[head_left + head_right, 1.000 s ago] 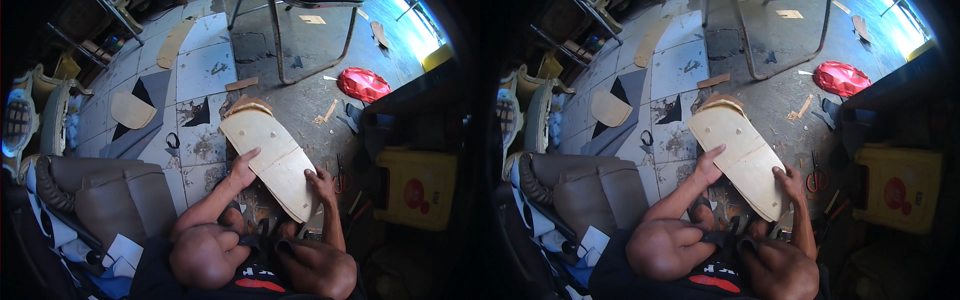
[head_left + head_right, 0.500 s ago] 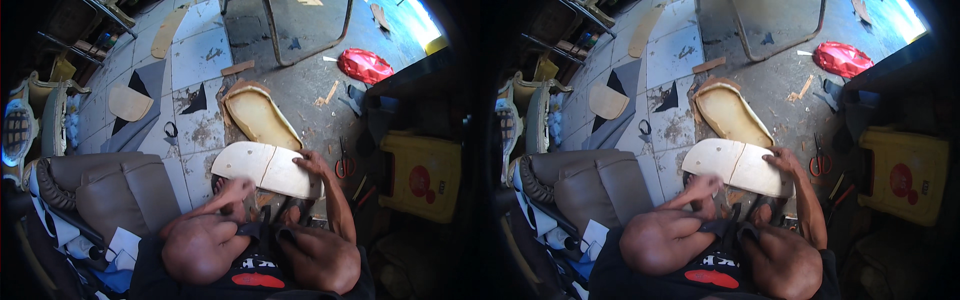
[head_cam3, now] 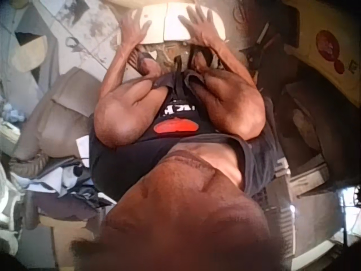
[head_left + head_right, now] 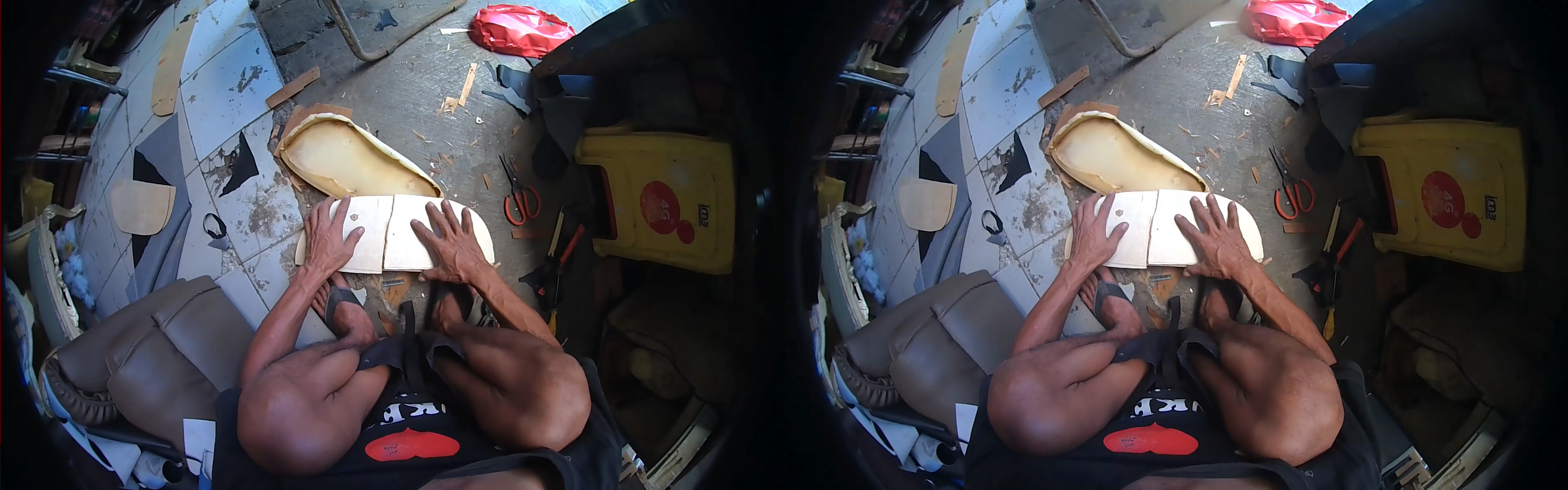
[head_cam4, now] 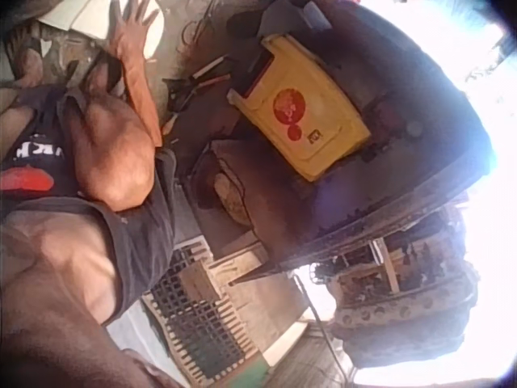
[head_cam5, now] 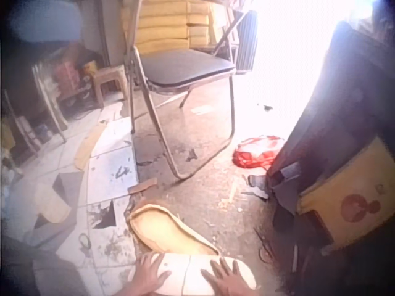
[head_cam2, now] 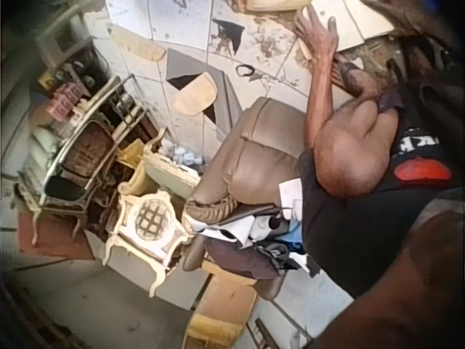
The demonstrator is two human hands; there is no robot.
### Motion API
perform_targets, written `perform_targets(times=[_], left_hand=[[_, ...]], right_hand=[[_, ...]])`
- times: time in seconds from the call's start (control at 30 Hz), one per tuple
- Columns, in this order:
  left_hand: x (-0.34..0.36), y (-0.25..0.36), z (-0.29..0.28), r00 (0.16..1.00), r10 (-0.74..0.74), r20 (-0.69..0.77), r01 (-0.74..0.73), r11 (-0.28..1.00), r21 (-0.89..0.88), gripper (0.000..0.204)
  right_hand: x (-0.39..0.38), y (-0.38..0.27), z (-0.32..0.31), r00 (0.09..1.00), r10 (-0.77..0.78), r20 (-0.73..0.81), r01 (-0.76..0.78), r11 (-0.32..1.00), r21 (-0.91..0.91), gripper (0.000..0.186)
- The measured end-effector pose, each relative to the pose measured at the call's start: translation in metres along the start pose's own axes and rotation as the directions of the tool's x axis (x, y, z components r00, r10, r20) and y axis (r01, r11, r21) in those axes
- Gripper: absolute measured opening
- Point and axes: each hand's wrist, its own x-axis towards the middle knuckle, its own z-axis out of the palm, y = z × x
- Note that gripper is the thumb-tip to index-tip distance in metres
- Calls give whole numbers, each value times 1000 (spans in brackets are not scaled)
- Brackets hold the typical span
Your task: The person wraps a black fabric cover around a foam seat pad and secures it using a staple gun. Then, the person trims the excess fabric with scissors and aligns the upholstered pad with a wooden piece.
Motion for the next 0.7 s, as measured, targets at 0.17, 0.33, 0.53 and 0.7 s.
perform_targets(times=[0.17, 0.33, 0.53, 0.7], left_hand=[[2, 3, 7, 998, -4, -61, 7, 998, 57, 69], [3, -5, 18, 994, 0, -110, 6, 999, 47, 64], [8, -4, 18, 996, -4, -90, 9, 998, 55, 59], [9, -6, 21, 997, 8, -80, -1, 996, 87, 59]], right_hand=[[2, 0, 6, 999, -41, 5, 41, 999, -16, 116], [-2, 5, 17, 992, -119, -42, 117, 992, -54, 108], [-4, 12, 22, 985, -138, -107, 130, 988, -79, 106], [-4, 8, 21, 990, -117, -82, 108, 989, -104, 104]])
